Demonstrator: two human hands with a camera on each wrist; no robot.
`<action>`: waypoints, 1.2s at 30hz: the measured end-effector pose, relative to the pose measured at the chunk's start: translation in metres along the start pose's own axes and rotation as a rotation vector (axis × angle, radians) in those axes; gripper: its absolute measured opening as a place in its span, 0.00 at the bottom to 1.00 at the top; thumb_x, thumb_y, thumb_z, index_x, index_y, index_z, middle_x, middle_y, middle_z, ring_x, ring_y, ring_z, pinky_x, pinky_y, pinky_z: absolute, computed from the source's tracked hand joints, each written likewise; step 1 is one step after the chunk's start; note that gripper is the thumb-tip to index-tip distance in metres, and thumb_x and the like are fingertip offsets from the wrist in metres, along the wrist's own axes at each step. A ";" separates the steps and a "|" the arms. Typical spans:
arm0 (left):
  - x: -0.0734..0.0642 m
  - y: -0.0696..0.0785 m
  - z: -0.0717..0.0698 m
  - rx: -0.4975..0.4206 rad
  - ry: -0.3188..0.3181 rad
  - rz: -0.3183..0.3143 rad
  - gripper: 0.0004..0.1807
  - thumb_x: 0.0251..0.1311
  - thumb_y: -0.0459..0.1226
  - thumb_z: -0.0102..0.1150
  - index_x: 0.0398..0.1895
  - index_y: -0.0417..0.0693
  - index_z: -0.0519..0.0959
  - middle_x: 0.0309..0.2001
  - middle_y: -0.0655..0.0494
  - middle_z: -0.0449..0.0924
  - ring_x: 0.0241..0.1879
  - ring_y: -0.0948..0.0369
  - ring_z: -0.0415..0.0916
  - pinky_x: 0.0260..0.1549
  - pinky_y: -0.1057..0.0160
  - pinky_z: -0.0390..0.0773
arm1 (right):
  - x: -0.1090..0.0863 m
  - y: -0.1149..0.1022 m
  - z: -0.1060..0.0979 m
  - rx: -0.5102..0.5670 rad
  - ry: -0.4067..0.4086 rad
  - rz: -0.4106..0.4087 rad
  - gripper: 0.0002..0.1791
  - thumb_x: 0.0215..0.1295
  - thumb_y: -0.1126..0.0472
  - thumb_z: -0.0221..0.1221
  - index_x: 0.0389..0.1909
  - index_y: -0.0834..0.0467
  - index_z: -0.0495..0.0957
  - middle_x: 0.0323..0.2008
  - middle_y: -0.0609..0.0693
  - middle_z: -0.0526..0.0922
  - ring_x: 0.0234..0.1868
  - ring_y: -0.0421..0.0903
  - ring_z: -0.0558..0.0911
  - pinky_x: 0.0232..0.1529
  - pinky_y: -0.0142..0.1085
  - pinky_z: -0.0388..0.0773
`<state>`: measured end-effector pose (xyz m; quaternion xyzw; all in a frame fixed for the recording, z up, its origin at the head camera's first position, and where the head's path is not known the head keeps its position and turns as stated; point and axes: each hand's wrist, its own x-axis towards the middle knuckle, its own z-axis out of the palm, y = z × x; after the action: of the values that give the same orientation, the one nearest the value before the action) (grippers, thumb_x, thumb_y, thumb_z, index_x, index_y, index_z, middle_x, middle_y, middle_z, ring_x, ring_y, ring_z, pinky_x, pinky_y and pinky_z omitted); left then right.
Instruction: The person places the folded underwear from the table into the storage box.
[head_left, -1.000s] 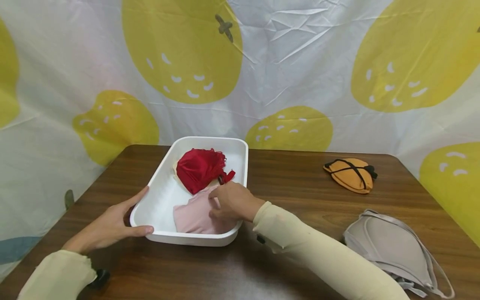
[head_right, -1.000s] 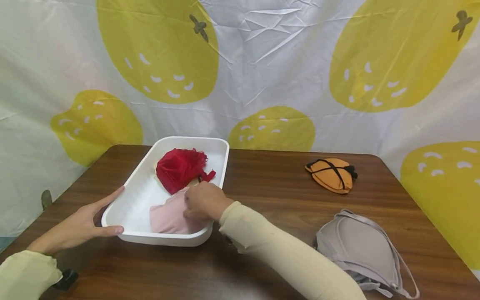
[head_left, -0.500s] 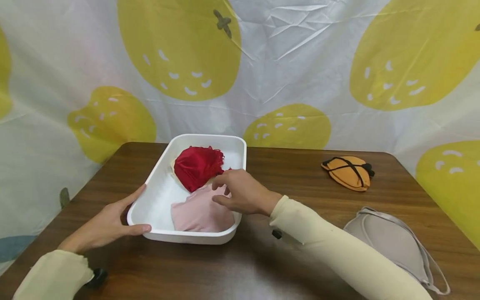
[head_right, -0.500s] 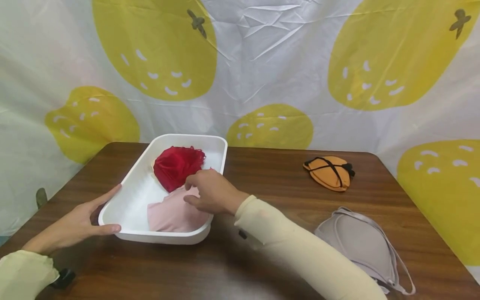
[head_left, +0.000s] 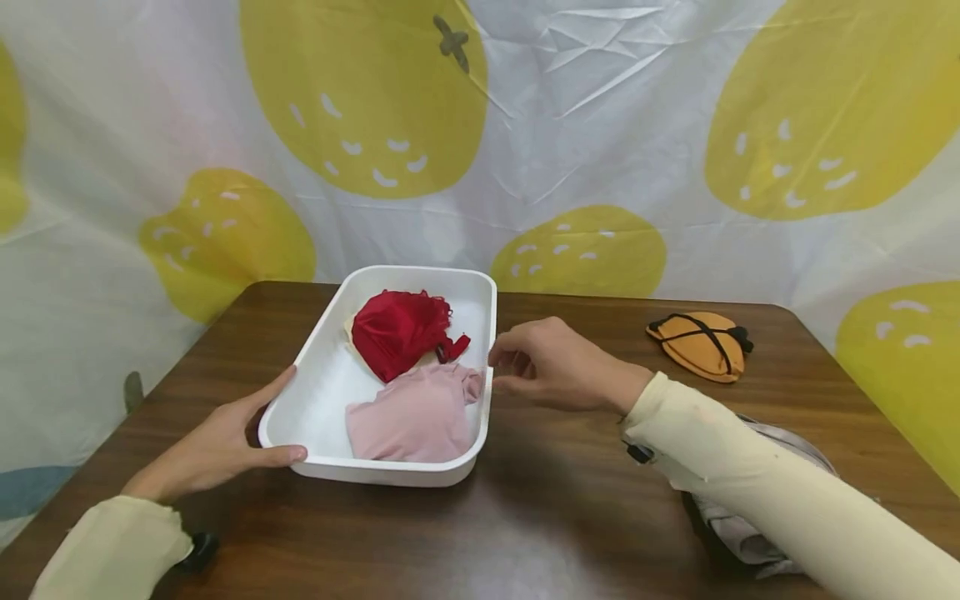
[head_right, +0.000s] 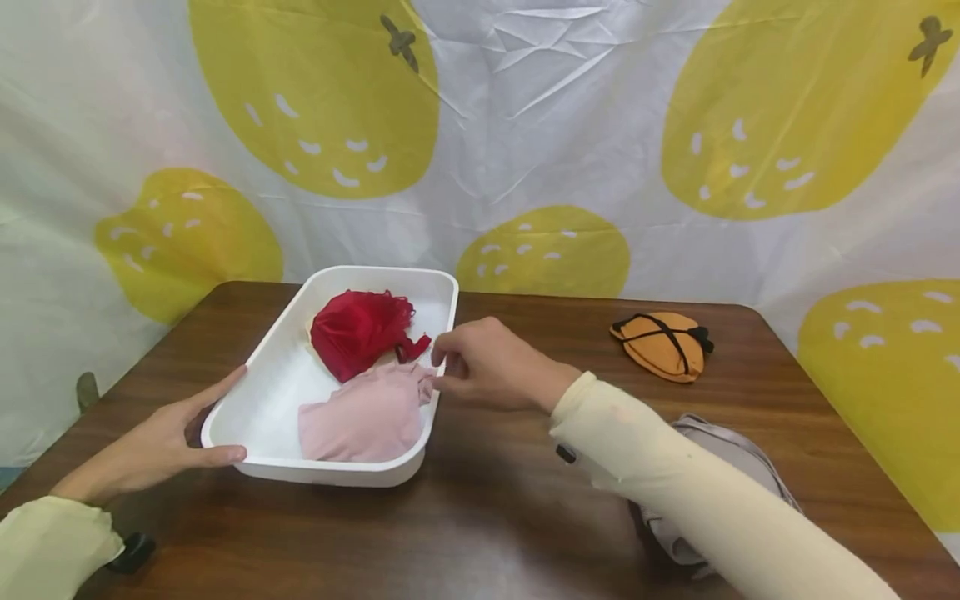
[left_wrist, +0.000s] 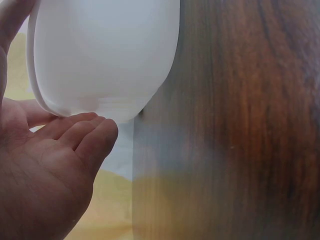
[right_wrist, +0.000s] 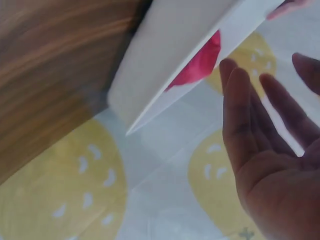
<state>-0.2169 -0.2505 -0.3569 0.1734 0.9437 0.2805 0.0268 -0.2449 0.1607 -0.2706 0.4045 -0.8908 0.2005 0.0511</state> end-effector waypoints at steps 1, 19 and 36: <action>0.000 0.000 0.000 0.000 -0.001 0.000 0.60 0.53 0.52 0.73 0.81 0.47 0.47 0.73 0.30 0.62 0.66 0.36 0.69 0.61 0.33 0.69 | -0.004 0.002 -0.004 0.004 -0.012 0.007 0.07 0.60 0.60 0.68 0.38 0.56 0.85 0.32 0.46 0.86 0.31 0.36 0.82 0.36 0.28 0.82; 0.000 0.001 0.004 0.014 0.009 -0.018 0.61 0.50 0.53 0.74 0.81 0.45 0.48 0.71 0.28 0.64 0.67 0.34 0.68 0.61 0.31 0.68 | -0.142 0.063 -0.052 -0.051 -0.090 0.247 0.05 0.64 0.57 0.67 0.35 0.45 0.80 0.29 0.33 0.82 0.32 0.26 0.80 0.32 0.28 0.80; 0.000 0.001 0.002 0.059 0.034 0.013 0.60 0.51 0.55 0.73 0.81 0.45 0.50 0.71 0.30 0.65 0.66 0.34 0.69 0.60 0.32 0.69 | -0.211 0.125 -0.053 -0.104 -0.223 0.500 0.37 0.57 0.49 0.71 0.62 0.66 0.73 0.54 0.62 0.83 0.52 0.61 0.83 0.47 0.47 0.82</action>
<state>-0.2160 -0.2489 -0.3578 0.1756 0.9507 0.2557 0.0038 -0.2005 0.4040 -0.3151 0.1884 -0.9722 0.1152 -0.0775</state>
